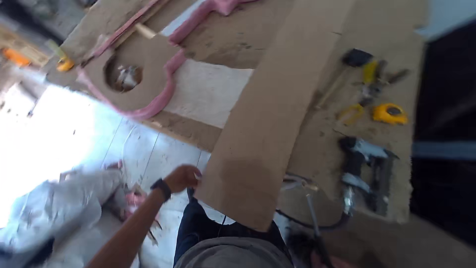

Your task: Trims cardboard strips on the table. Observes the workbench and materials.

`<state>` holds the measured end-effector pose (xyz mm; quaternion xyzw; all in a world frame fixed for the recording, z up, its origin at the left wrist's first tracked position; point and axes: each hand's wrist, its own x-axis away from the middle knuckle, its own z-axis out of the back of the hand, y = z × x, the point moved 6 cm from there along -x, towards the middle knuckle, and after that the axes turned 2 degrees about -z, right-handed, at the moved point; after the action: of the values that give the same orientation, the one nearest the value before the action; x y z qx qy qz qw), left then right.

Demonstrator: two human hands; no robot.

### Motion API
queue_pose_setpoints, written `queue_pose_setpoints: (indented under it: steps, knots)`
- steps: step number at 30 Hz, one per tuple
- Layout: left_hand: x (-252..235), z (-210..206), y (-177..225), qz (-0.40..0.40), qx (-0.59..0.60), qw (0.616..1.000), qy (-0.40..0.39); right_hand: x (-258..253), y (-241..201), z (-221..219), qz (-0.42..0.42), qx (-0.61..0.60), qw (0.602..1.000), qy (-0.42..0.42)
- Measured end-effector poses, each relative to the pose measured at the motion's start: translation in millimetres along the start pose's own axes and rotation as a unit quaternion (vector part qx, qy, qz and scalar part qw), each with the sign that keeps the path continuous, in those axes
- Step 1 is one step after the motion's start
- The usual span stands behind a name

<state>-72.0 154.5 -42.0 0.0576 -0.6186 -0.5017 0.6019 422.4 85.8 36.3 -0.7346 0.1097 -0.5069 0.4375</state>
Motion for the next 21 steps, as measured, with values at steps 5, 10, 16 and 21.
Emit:
queue_pose_setpoints:
  steps: [5, 10, 16, 21]
  knots:
    - [-49, -42, 26, -0.053, 0.022, 0.972, -0.229, 49, 54, -96, 0.131, -0.177, 0.947, 0.235]
    - [-105, -63, 81, -0.036, 0.018, 0.958, -0.283, 35, 86, -232, 0.191, -0.269, 0.886, 0.325]
    - [-126, -130, 110, -0.004, -0.07, 0.926, -0.371, -18, 86, -318, 0.202, -0.304, 0.849, 0.382]
    - [-136, -150, 102, -0.048, 0.005, 0.961, -0.273, -52, 65, -380, 0.171, -0.321, 0.831, 0.422]
